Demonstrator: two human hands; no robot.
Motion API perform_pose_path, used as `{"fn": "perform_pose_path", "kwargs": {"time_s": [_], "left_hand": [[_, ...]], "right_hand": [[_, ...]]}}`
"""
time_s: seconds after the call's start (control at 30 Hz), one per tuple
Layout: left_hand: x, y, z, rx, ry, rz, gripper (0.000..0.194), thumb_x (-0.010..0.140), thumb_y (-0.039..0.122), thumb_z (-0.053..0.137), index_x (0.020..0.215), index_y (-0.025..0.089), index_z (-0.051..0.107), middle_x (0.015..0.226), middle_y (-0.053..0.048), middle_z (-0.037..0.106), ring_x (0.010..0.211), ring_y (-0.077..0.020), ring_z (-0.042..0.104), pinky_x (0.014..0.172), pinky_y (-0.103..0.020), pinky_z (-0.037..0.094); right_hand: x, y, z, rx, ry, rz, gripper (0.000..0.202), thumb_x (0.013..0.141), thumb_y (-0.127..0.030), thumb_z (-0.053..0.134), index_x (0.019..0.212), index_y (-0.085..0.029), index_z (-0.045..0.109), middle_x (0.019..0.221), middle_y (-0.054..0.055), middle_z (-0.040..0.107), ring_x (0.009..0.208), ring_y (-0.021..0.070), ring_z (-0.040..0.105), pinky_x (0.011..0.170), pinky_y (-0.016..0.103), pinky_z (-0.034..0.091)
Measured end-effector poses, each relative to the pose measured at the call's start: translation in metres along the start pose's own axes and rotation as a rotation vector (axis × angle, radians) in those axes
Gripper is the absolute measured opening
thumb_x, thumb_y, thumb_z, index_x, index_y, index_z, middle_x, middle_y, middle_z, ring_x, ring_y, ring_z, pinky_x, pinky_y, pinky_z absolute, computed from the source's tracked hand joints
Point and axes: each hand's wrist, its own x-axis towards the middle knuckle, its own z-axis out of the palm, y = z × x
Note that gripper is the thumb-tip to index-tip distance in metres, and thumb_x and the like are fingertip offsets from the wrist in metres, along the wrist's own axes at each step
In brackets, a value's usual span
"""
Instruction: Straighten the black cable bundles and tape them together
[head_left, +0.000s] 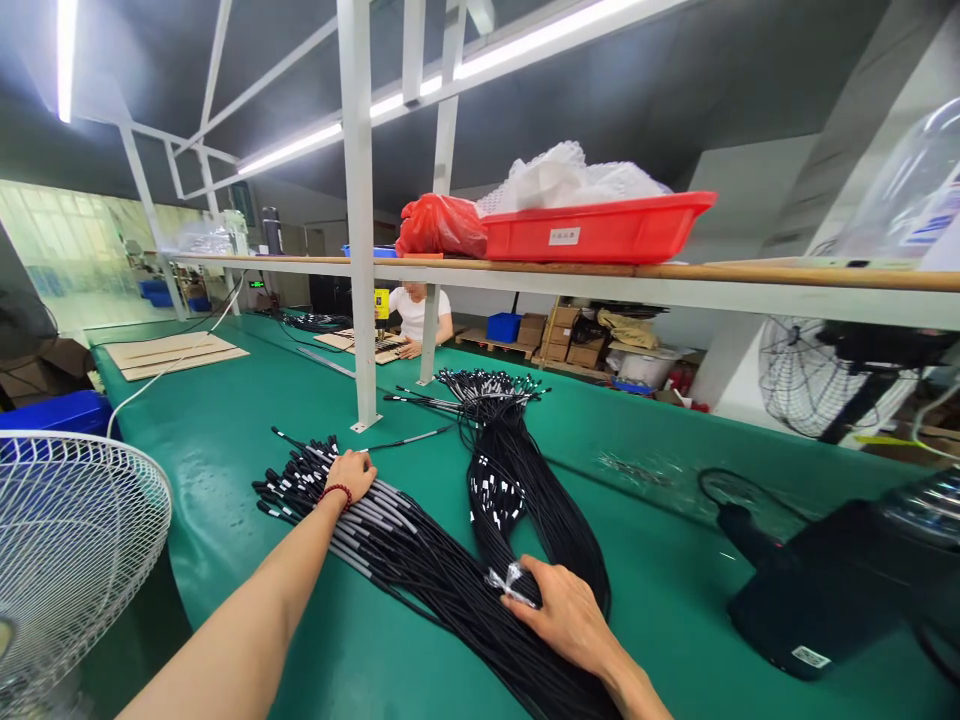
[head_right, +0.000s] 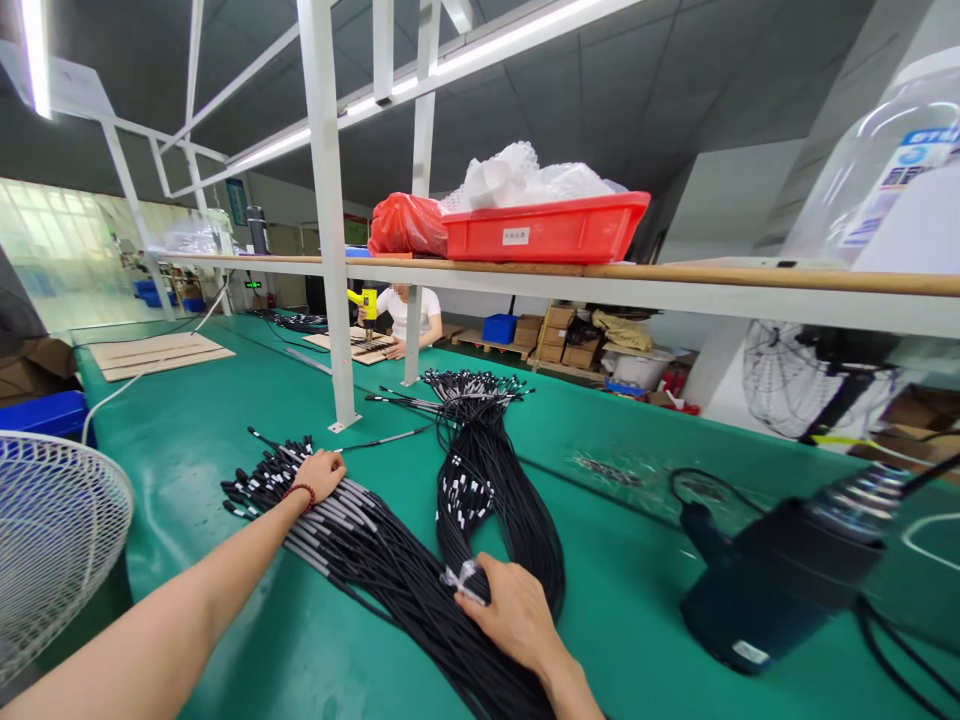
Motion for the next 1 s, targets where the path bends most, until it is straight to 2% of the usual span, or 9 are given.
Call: {"fn": "perform_pose_path", "kwargs": {"time_s": [0.23,0.5,1.0], "left_hand": [[-0.0007,0.0015,-0.0011,-0.007,-0.006,-0.008,0.027,0.092,0.036,0.057,0.109,0.016,0.062,0.115,-0.007,0.063,0.104,-0.0209,0.060,0.092,-0.044,0.050],[-0.0015,0.0027,-0.0014,0.010,-0.001,-0.009,0.026,0.092,0.035,0.057,0.109,0.016,0.062,0.114,-0.007,0.063,0.103,-0.0205,0.061,0.091,-0.044,0.050],[-0.0002,0.0011,-0.0014,0.008,-0.021,-0.011,0.027,0.092,0.036,0.056,0.109,0.016,0.062,0.115,-0.007,0.063,0.104,-0.0210,0.060,0.092,-0.044,0.049]], "right_hand": [[0.0014,-0.0008,-0.0003,-0.010,-0.001,0.001,0.038,0.087,-0.039,0.058,0.115,-0.014,0.062,0.102,0.011,0.069,0.099,0.0305,0.062,0.084,0.037,0.042],[0.0005,-0.0010,-0.0015,0.004,-0.012,0.007,0.046,0.087,-0.039,0.058,0.122,-0.011,0.059,0.107,0.013,0.067,0.102,0.0302,0.061,0.089,0.038,0.042],[-0.0012,-0.0026,-0.0038,0.014,-0.001,-0.001,0.035,0.087,-0.040,0.057,0.111,-0.015,0.063,0.100,0.010,0.069,0.098,0.0299,0.062,0.083,0.036,0.041]]}}
